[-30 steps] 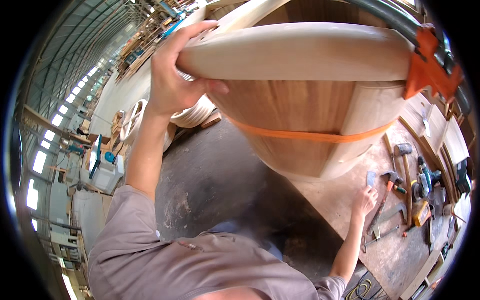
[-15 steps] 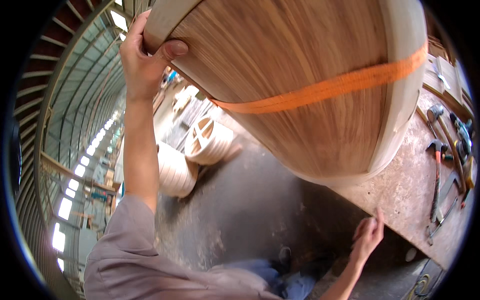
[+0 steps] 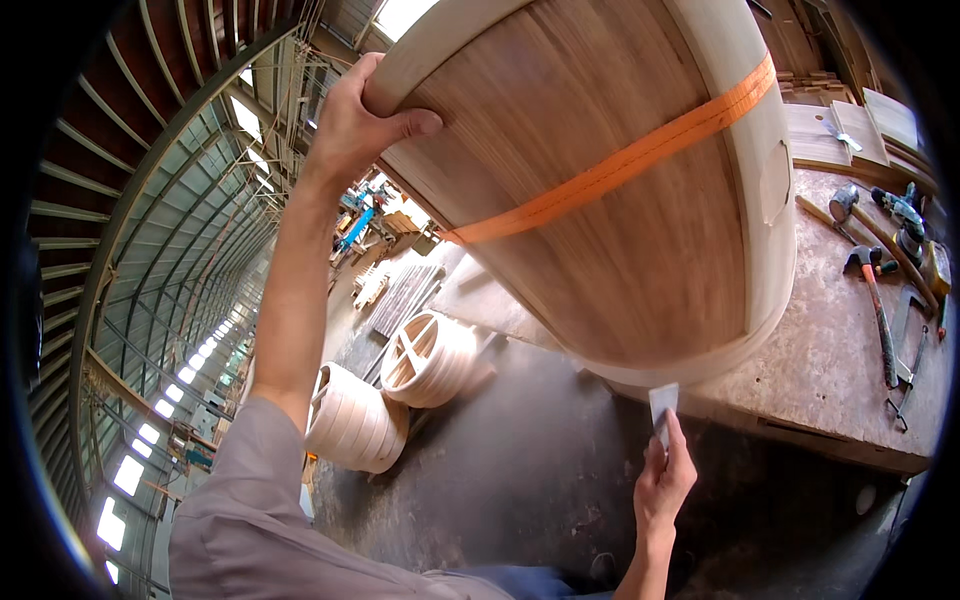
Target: The person assembles a wooden barrel by fitting curved staves into a circular frame secured with an orange strap. They use a hammer to tap the staves into place, a chisel to trim edges, and a clamp to hold the structure. The person repeatedly rotates the barrel and adjusts the staves to ensure a tight fit.
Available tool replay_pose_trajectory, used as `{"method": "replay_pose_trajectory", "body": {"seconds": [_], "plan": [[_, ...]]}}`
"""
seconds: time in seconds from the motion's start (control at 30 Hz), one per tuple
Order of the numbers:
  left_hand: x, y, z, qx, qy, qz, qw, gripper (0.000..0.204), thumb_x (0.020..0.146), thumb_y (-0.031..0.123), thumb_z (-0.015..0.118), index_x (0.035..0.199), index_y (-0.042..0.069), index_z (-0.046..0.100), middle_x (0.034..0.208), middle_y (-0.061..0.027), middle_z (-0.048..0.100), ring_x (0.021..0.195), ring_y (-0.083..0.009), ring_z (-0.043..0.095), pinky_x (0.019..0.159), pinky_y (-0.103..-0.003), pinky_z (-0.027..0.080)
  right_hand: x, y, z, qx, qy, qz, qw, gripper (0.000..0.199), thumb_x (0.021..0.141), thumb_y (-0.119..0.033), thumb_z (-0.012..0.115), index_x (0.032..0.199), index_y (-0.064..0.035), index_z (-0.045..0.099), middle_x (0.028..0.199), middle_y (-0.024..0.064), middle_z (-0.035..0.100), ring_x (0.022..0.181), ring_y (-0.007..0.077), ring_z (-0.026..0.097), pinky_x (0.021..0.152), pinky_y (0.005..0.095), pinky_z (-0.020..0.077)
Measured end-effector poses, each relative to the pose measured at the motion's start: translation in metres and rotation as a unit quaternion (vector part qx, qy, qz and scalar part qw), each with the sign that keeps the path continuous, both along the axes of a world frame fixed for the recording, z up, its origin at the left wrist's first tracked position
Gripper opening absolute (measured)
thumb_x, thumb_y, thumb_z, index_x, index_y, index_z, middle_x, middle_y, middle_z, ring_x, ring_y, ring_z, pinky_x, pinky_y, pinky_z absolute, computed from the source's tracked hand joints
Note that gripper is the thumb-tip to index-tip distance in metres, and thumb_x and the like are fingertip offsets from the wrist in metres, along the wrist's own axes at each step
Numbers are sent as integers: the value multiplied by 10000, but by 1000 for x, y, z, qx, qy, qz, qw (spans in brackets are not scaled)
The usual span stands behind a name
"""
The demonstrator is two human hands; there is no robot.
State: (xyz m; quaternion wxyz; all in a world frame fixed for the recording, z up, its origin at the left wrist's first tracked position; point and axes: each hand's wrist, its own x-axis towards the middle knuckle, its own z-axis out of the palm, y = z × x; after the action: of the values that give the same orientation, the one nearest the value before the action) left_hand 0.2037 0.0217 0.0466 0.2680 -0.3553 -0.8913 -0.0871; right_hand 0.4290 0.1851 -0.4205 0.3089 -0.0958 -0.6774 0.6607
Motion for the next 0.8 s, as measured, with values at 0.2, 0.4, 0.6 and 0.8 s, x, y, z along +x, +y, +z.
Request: {"method": "replay_pose_trajectory", "body": {"seconds": [0.2,0.4,0.6,0.8], "plan": [[0,9,-26,52,154,-18,987,689,620,252,995,1193,45,673,1054,-108,771,945,-234,732,856,-368,571,-42,28,126,185,155,-93,966,484,967,47,601,1441,-52,598,1017,203,719,798,365,699,689,373,553],[6,15,-34,65,175,-36,982,744,584,354,995,1194,92,660,1111,-137,743,1092,-357,694,928,-456,550,-101,73,247,414,165,-46,894,466,911,-87,721,1365,-71,615,1020,193,734,841,395,706,711,448,557],[7,18,-41,102,160,-58,980,751,532,270,1008,1178,92,667,1110,-125,732,1090,-360,682,943,-462,539,-75,173,122,518,-54,65,851,204,857,-142,770,1000,-65,647,797,151,686,777,389,693,678,471,539],[19,24,-33,102,106,-17,989,757,467,75,964,1154,47,650,1102,-131,715,1064,-356,679,932,-445,528,-105,279,33,596,-263,-3,758,238,852,-197,788,1028,-68,692,1008,155,683,932,396,663,831,495,542]]}}
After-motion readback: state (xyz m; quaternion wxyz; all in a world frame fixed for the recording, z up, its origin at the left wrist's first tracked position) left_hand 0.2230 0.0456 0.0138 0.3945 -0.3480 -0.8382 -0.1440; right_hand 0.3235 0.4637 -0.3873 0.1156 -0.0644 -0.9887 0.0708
